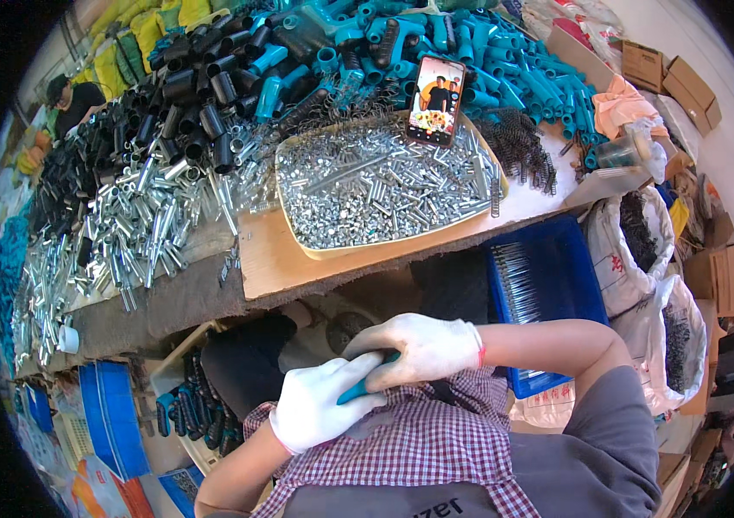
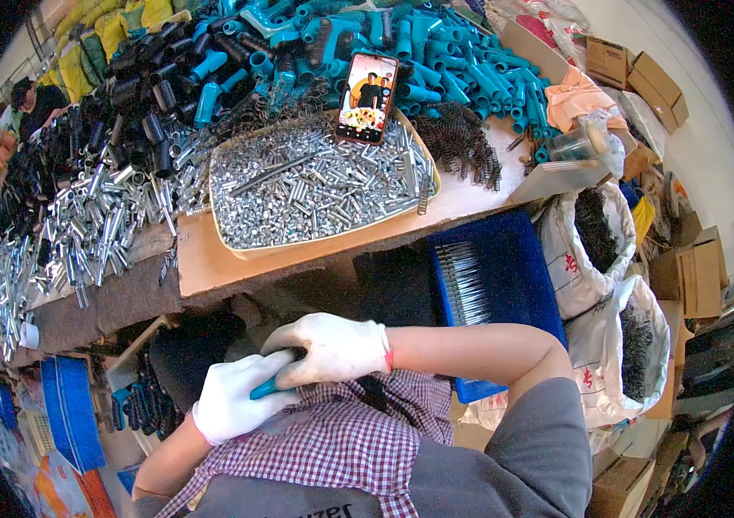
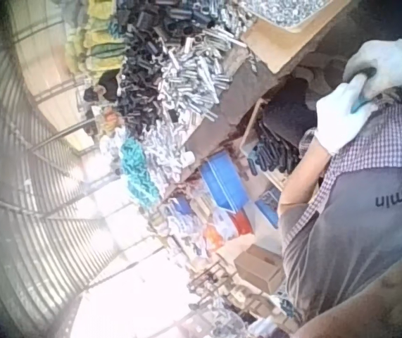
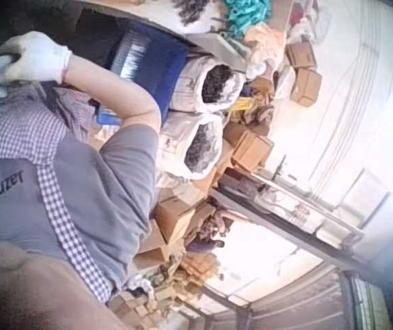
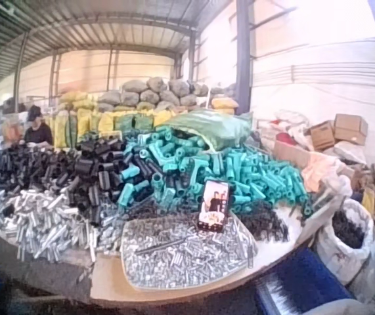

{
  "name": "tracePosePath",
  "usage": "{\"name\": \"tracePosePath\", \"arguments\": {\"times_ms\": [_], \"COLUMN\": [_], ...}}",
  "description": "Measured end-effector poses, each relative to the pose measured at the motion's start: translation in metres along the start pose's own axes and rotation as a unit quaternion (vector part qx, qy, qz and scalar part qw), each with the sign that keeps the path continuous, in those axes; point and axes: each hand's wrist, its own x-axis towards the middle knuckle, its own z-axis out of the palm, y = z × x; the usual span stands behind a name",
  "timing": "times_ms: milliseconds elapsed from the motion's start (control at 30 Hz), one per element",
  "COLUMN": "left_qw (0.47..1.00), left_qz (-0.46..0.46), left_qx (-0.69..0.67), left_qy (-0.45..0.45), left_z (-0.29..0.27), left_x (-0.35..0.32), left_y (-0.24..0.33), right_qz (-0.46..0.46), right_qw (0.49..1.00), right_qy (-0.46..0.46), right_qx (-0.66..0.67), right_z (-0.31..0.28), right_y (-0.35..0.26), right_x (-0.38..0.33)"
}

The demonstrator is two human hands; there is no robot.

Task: Assembling metal internal components into blue plastic handle housings.

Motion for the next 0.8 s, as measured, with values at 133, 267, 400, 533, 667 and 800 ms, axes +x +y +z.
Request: {"name": "tracePosePath", "arguments": {"times_ms": [133,267,400,533,667,800], "left_qw": [0.995,0.995,0.993,0.997,0.993,0.987], "left_qz": [-0.094,-0.093,-0.114,-0.055,-0.111,-0.153], "left_qx": [0.002,-0.009,-0.02,-0.004,-0.023,-0.024], "left_qy": [-0.027,0.03,0.014,0.045,0.043,0.033], "left_z": [-0.009,-0.007,-0.005,-0.006,-0.009,-0.015], "left_x": [0.009,0.0,0.001,0.002,-0.001,-0.006], "left_y": [0.012,0.003,0.004,0.005,0.005,0.0], "right_qz": [-0.235,0.023,0.126,0.15,0.074,-0.01], "right_qw": [0.9,0.804,0.781,0.805,0.811,0.898], "right_qy": [0.133,0.391,0.383,0.381,0.395,0.331], "right_qx": [-0.342,-0.447,-0.477,-0.428,-0.425,-0.288], "right_z": [-0.049,-0.095,-0.098,-0.104,-0.105,-0.077], "right_y": [0.01,0.018,0.026,0.03,0.035,-0.013], "right_x": [-0.003,-0.014,-0.008,-0.003,-0.012,-0.014]}}
